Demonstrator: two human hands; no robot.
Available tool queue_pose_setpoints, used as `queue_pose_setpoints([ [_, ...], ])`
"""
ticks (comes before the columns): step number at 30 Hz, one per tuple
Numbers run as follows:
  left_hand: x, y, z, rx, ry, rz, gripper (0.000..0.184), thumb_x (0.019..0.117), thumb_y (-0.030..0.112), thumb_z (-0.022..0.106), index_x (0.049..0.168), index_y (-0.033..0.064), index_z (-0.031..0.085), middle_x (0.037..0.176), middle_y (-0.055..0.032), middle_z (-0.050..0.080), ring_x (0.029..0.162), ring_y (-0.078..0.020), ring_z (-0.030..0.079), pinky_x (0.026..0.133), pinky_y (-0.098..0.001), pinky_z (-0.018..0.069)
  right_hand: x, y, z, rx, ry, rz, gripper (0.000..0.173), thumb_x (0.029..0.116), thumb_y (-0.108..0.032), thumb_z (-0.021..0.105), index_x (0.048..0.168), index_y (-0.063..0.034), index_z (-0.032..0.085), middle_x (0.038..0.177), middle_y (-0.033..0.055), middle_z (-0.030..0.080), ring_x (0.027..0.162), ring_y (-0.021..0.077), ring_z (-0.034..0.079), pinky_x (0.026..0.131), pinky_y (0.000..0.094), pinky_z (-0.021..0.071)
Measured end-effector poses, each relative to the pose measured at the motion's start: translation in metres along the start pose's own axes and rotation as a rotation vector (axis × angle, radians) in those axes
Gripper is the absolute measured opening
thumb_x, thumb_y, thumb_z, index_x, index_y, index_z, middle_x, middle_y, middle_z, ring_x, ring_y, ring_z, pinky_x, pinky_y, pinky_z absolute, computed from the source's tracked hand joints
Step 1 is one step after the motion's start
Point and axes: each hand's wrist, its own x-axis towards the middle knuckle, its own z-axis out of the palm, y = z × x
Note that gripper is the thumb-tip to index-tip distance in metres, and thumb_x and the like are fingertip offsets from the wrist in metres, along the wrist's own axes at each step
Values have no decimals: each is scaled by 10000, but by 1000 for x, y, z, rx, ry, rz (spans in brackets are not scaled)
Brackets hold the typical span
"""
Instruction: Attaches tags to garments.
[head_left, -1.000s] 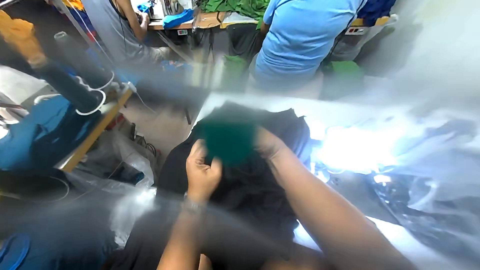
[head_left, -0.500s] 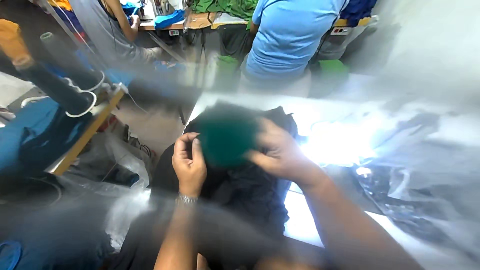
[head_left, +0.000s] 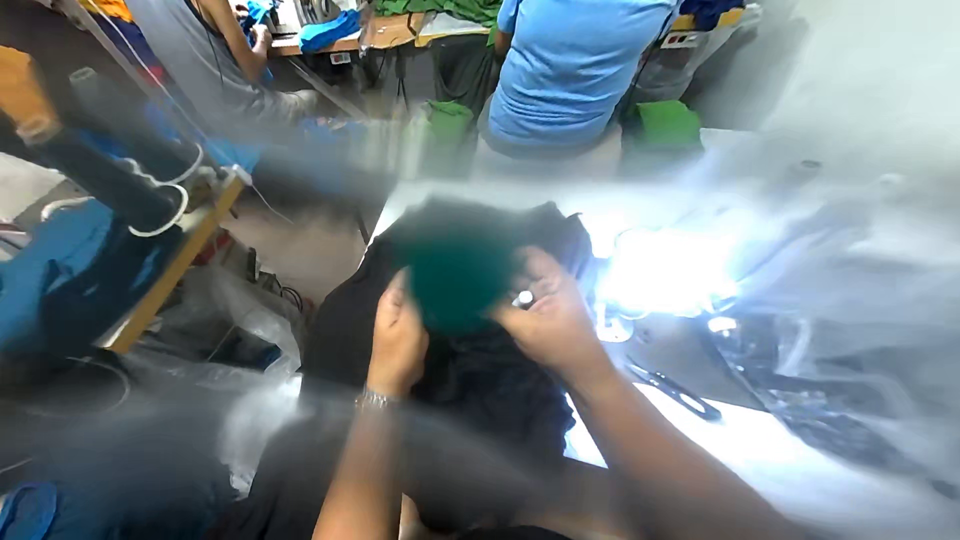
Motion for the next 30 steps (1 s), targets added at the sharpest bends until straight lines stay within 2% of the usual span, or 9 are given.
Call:
queue_pose_setpoints([
  [3, 1, 4, 0, 274, -83, 57, 220, 896, 116, 715, 1112, 83, 689, 790, 36, 611, 647, -19, 551, 594, -173, 481, -1, -3, -4, -37, -19, -29, 408, 848, 45, 682, 1228, -72, 587, 875, -136, 667, 703, -80, 565, 656, 104, 503],
  [5, 1, 4, 1, 365, -116, 59, 226, 848, 60, 776, 1069, 64, 728, 846, 7, 671, 700, -45, 596, 641, -195, 510, -1, -6, -8, -73, -18, -35, 401, 848, 43, 678, 1218, -73, 576, 881, -131, 671, 715, -82, 575, 665, 102, 510],
  [8, 0, 2, 3, 398, -117, 66, 117, 885, 32, 735, 1000, 56, 732, 984, -22, 740, 874, -68, 688, 790, -255, 579, -1, -12, -15, -113, -55, 81, 369, 834, 29, 690, 1174, -84, 602, 852, -120, 675, 687, -75, 579, 637, 106, 507],
  [11, -4, -5, 5, 377, -47, 7, 84, 941, 59, 686, 1011, 63, 733, 1006, -27, 732, 910, -79, 690, 810, -283, 584, 6, -21, -25, -26, -63, 329, 231, 883, 24, 644, 1064, -118, 638, 754, -122, 630, 603, -52, 558, 579, 120, 499],
  [14, -7, -7, 9, 349, -35, -54, 120, 992, 119, 630, 1056, 80, 724, 1036, -20, 723, 927, -78, 677, 814, -299, 571, 10, -24, -31, 167, -2, 480, 253, 946, 21, 501, 1097, -107, 659, 738, -86, 630, 603, 2, 579, 603, 160, 527],
  [17, -10, -8, 14, 337, -19, -85, 140, 1012, 135, 588, 1070, 79, 702, 1023, -23, 707, 903, -80, 662, 788, -298, 557, 2, -24, -26, 79, -13, 405, 342, 993, -4, 439, 1236, -86, 665, 893, -69, 632, 686, 2, 572, 647, 156, 514],
  [19, -11, -9, 17, 321, 4, -80, 142, 1014, 121, 576, 1074, 76, 697, 1015, -24, 705, 887, -80, 661, 771, -292, 558, -3, -20, -23, -79, -42, 277, 374, 990, -31, 521, 1343, -75, 638, 995, -43, 638, 767, -1, 598, 694, 153, 530],
  [23, -13, -11, 18, 285, 30, -52, 129, 1002, 114, 589, 1059, 82, 701, 982, -26, 705, 856, -85, 662, 732, -280, 558, -12, -14, -10, -138, 48, 122, 487, 889, -7, 686, 1371, -40, 623, 937, -37, 707, 797, -1, 648, 722, 143, 551],
  [30, -13, -15, 18, 255, 32, -8, 98, 967, 90, 620, 1019, 79, 702, 878, -21, 681, 769, -80, 644, 664, -252, 543, -12, -12, -3, -155, 103, 80, 504, 857, 18, 715, 1353, -29, 638, 908, -51, 737, 786, -21, 664, 729, 134, 563],
])
